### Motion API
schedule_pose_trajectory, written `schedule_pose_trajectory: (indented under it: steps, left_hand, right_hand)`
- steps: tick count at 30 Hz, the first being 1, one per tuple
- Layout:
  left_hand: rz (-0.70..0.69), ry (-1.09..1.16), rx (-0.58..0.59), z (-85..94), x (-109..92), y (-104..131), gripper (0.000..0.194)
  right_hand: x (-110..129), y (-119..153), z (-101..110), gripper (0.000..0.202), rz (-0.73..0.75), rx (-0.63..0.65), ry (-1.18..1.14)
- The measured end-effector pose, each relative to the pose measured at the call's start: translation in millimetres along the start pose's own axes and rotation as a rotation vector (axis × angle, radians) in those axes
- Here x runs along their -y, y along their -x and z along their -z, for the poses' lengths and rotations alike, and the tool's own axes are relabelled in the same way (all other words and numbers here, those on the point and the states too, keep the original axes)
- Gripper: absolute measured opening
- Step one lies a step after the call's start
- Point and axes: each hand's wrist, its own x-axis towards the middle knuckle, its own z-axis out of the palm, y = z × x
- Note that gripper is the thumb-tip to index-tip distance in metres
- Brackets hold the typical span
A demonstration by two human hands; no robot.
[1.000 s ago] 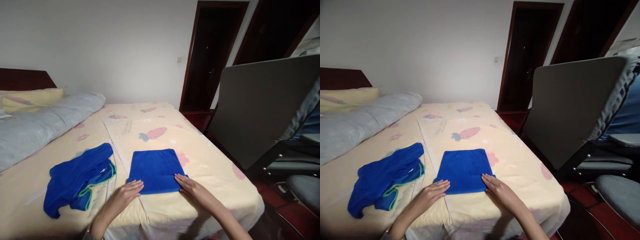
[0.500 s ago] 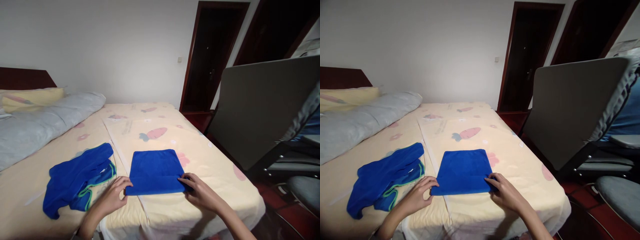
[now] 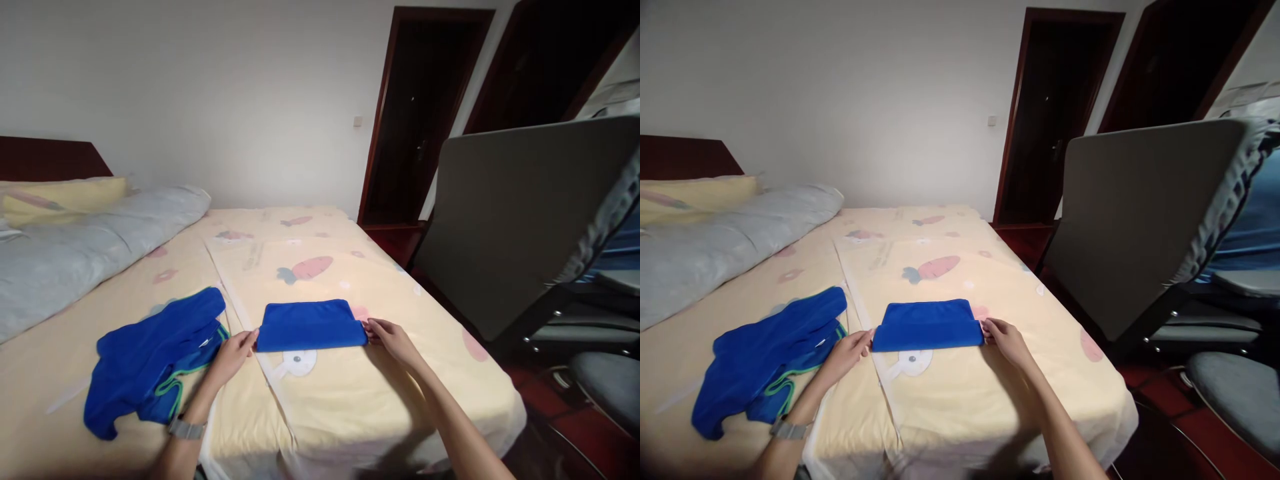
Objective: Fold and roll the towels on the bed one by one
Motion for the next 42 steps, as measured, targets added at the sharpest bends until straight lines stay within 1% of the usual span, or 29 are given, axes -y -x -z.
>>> schedule_pose_trajectory:
  steps: [3,6,12,17,20,23,26,29,31,33,34,35,36,37,39,40,41,42]
  left_hand:
    - [0.101,-0.027,0.003,-10.6,1.3,-11.0,0.056]
    - [0.148,-0.024,-0.025,-16.8,2.5,-16.7,0.054]
    - [0.087,0.082,-0.072,-16.3,3.9,-21.7,0.047]
    - [0.095,0.229,-0.047,-17.8,5.3,-23.6,0.048]
    - [0.108,0.302,-0.025,-18.9,5.0,-24.7,0.048]
    - [0.109,0.370,-0.028,-18.5,1.5,-24.5,0.047]
    - [0.109,0.421,-0.044,-15.5,-5.1,-19.3,0.049]
    - [0.104,0.441,-0.044,-10.6,-10.1,-4.7,0.050]
    - [0.085,0.416,-0.006,-7.9,-10.3,10.0,0.047]
    - [0.064,0.344,0.081,-6.0,-7.9,25.9,0.044]
    - [0.051,0.291,0.120,-4.9,-6.2,33.3,0.042]
    - [0.028,0.226,0.133,-3.5,-4.5,40.0,0.039]
    - [-0.007,0.146,0.114,-1.6,-3.3,45.7,0.035]
    - [-0.060,0.058,0.063,0.6,-2.6,50.4,0.031]
    - [-0.214,-0.119,-0.073,5.0,-4.0,57.0,0.024]
    - [-0.305,-0.196,-0.118,6.0,-6.3,59.5,0.023]
    - [-0.397,-0.261,-0.132,5.4,-9.5,61.6,0.023]
    - [-0.491,-0.321,-0.108,3.0,-13.5,63.5,0.025]
  right_hand:
    - [-3.4,-11.4,-4.5,0.037,-0.044,-0.039,0.055]
    - [-1.8,-14.6,-9.3,0.030,-0.050,-0.069,0.082]
    - [2.7,-15.0,-18.1,0.026,-0.076,-0.048,-0.006]
    - [9.5,-7.3,-21.4,0.032,-0.058,-0.034,-0.130]
    - [11.8,-3.3,-22.3,0.033,-0.077,-0.018,-0.175]
    - [12.2,-2.7,-20.3,0.036,-0.097,-0.004,-0.198]
    - [14.6,-0.1,-13.0,0.040,-0.085,0.011,-0.237]
    - [18.7,11.1,-2.3,0.045,-0.060,0.060,-0.258]
    - [18.7,22.4,4.3,0.047,-0.064,0.135,-0.219]
    - [14.7,33.0,9.7,0.048,-0.085,0.226,-0.130]
    - [11.7,37.3,12.2,0.048,-0.091,0.254,-0.066]
    - [8.7,40.8,14.4,0.047,-0.084,0.264,0.010]
    - [6.4,43.8,16.4,0.045,-0.056,0.246,0.104]
    - [5.2,46.5,17.8,0.043,-0.003,0.201,0.214]
    - [7.5,52.5,17.0,0.038,0.172,0.078,0.444]
    - [10.9,56.3,13.7,0.036,0.274,0.029,0.539]
    - [15.2,60.6,7.9,0.036,0.374,0.004,0.610]
    - [19.9,65.2,-0.4,0.038,0.465,0.015,0.659]
